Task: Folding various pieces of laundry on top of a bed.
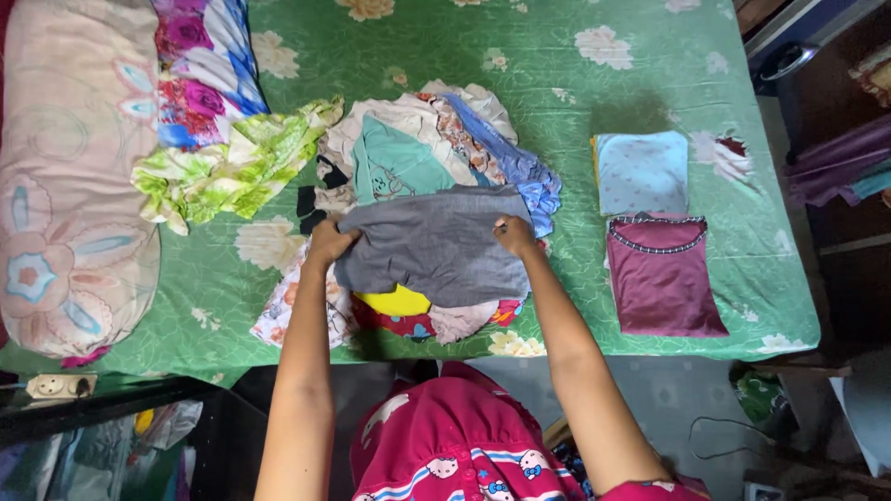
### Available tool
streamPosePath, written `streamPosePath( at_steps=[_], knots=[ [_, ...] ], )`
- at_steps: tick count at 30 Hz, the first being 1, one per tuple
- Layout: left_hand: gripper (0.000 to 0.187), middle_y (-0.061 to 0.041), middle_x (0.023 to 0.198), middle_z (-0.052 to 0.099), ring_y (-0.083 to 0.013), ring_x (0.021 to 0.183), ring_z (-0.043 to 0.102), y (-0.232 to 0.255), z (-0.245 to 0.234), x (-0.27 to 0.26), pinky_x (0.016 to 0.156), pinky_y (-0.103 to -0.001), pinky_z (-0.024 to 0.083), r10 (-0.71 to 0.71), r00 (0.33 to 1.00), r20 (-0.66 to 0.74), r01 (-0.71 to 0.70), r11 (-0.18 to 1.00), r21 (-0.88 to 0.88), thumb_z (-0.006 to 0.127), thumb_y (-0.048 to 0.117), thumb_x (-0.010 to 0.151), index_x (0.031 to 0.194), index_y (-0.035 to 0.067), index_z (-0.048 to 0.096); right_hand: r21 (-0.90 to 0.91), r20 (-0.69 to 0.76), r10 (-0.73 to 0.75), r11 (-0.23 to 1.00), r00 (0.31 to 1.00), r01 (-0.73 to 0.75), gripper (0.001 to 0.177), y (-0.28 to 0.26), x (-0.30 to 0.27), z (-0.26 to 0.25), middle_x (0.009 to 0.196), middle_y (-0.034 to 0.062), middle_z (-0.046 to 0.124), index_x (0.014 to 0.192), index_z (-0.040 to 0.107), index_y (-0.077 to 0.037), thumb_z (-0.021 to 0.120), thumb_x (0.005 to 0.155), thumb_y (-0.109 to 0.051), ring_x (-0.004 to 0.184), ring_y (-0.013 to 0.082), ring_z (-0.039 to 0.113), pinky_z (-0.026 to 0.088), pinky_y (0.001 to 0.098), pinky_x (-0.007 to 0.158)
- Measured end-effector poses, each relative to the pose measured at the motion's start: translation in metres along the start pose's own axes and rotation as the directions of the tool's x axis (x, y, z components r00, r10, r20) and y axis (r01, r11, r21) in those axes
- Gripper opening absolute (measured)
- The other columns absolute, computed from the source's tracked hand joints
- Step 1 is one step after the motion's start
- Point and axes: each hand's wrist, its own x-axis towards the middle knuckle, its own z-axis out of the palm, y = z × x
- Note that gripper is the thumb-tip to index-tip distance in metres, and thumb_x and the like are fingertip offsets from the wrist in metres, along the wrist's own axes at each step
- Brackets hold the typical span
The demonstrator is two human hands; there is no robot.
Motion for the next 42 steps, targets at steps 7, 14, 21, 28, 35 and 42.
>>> streamPosePath(
  at_steps=[7, 14, 21, 28, 35, 42],
  knots=[
    [0.075, -0.026, 0.132, 0.058, -0.0428, 0.122, 0.053, -0.022, 0.024, -0.015, 0.102, -0.049, 0.044, 0.144, 0.92, -0.364, -0.128, 0.989, 0.069, 0.084, 0.029, 0.072, 0.136, 0.003, 0.055, -0.069, -0.047, 0.109, 0.991, 0.993, -0.112, 0.031, 0.034, -0.006, 0.011, 0.112, 0.0218, 0.072, 0.111, 0.071, -0.002, 0.072, 0.089, -0.024, 0.109, 0.0386, 0.067, 0.052, 0.0443, 0.097],
    [0.042, -0.026, 0.131, 0.06, -0.0431, 0.125, 0.054, -0.041, 0.078, 0.001, 0.11, -0.05, 0.043, 0.225, 0.947, -0.23, -0.195, 0.97, 0.143, 0.068, 0.021, 0.095, 0.13, 0.0, 0.058, -0.059, -0.17, -0.017, 0.998, 0.985, 0.007, 0.031, -0.018, -0.015, -0.008, 0.12, 0.0218, 0.069, 0.117, 0.07, -0.003, 0.07, 0.092, -0.022, 0.116, 0.0397, 0.063, 0.047, 0.0447, 0.104],
    [0.055, -0.018, 0.146, 0.053, -0.0371, 0.137, 0.046, 0.008, 0.091, 0.033, 0.11, -0.054, 0.039, 0.302, 0.949, -0.09, -0.254, 0.903, 0.348, 0.064, 0.02, 0.092, 0.143, 0.007, 0.051, -0.242, -0.011, -0.091, 0.966, 0.996, 0.086, 0.032, -0.049, 0.013, -0.019, 0.137, 0.0136, 0.064, 0.129, 0.066, -0.011, 0.059, 0.099, -0.02, 0.133, 0.0338, 0.054, 0.042, 0.0455, 0.113],
    [0.067, -0.018, 0.159, 0.034, -0.0374, 0.151, 0.024, 0.001, 0.111, 0.042, 0.117, -0.057, 0.026, 0.246, 0.965, 0.09, -0.254, 0.795, 0.551, 0.069, 0.03, 0.085, 0.146, 0.014, 0.047, -0.323, 0.151, 0.038, 0.946, 0.988, 0.013, 0.066, -0.045, 0.031, -0.008, 0.16, 0.0213, 0.021, 0.155, 0.039, -0.016, 0.061, 0.095, -0.03, 0.148, 0.0413, 0.021, 0.028, 0.0588, 0.112],
    [0.046, -0.021, 0.139, 0.056, -0.0393, 0.137, 0.045, -0.023, 0.131, 0.049, 0.116, -0.056, 0.033, 0.144, 0.975, 0.167, -0.213, 0.818, 0.534, 0.058, 0.036, 0.095, 0.135, 0.012, 0.055, -0.489, 0.196, -0.05, 0.861, 0.979, 0.142, 0.036, -0.02, 0.025, 0.011, 0.144, 0.0184, 0.05, 0.127, 0.06, -0.013, 0.062, 0.098, -0.034, 0.144, 0.0361, 0.037, 0.032, 0.0532, 0.12],
    [0.072, -0.029, 0.103, 0.072, -0.0475, 0.101, 0.069, 0.052, 0.041, 0.012, 0.091, -0.056, 0.053, -0.007, 0.958, 0.288, -0.085, 0.948, 0.307, 0.043, 0.071, 0.096, 0.121, 0.006, 0.061, -0.311, 0.319, 0.168, 0.948, 0.933, -0.065, 0.069, -0.123, -0.007, -0.095, 0.104, 0.0229, 0.074, 0.138, 0.055, -0.009, 0.054, 0.095, -0.064, 0.107, 0.0412, 0.07, 0.052, 0.0496, 0.097]
  ],
)
